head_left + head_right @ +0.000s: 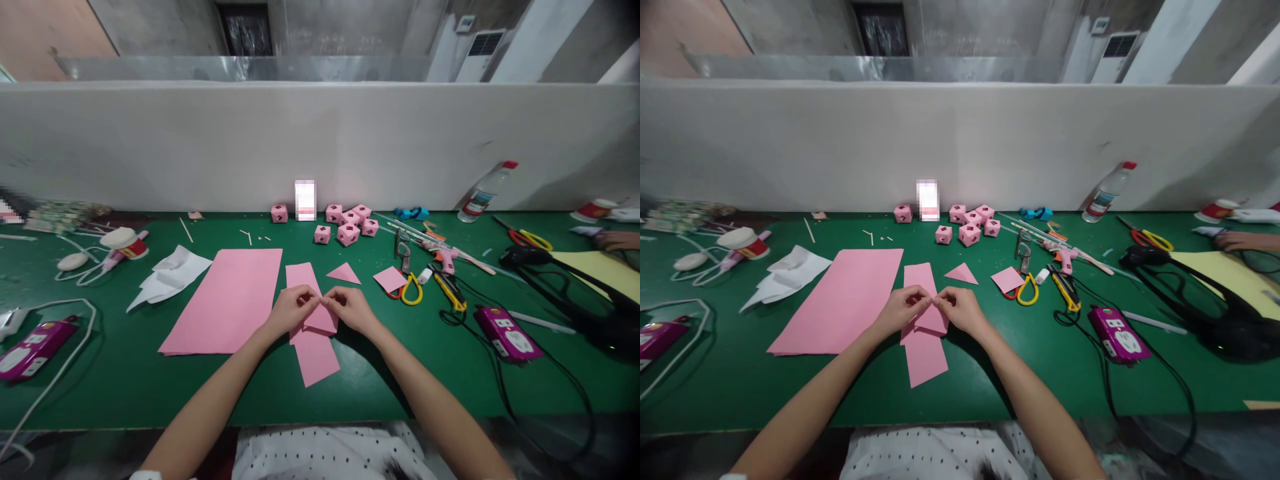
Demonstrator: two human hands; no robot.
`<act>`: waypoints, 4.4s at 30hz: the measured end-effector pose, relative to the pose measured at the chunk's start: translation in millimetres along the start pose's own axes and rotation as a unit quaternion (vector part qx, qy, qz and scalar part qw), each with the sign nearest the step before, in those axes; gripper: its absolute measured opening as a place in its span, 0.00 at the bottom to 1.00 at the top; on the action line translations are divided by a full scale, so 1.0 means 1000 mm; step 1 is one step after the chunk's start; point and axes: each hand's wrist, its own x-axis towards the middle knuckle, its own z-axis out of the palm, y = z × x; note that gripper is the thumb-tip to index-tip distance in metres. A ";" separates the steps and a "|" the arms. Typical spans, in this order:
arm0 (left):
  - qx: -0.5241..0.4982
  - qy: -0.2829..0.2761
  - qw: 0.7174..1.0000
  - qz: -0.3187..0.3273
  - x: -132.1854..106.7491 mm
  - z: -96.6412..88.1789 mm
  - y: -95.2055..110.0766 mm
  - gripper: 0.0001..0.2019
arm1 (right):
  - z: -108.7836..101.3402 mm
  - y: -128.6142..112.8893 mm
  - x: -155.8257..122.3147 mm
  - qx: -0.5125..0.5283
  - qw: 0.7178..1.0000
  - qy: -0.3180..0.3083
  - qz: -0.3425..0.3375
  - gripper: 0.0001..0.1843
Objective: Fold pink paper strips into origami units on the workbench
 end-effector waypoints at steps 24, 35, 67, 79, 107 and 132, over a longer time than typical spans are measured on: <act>-0.026 0.019 0.999 -0.004 0.001 -0.003 0.002 0.09 | 0.002 0.009 0.003 0.097 0.995 0.031 0.016 0.10; -0.035 0.025 0.999 -0.021 0.001 -0.001 0.004 0.10 | 0.007 0.008 0.004 0.137 0.989 0.041 0.023 0.09; -0.022 0.028 0.999 0.003 0.001 0.000 0.003 0.11 | 0.007 0.006 0.005 0.165 0.984 0.047 0.039 0.12; -0.030 0.055 0.998 0.005 0.000 0.000 0.009 0.10 | 0.001 0.002 0.004 0.140 0.987 0.072 0.038 0.14; 0.053 0.074 0.994 0.060 -0.004 0.004 0.011 0.09 | 0.006 0.006 0.005 0.170 0.984 0.035 0.049 0.15; 0.111 0.071 0.984 0.118 -0.005 0.004 0.006 0.07 | 0.001 0.001 0.001 -0.015 0.997 0.066 -0.046 0.04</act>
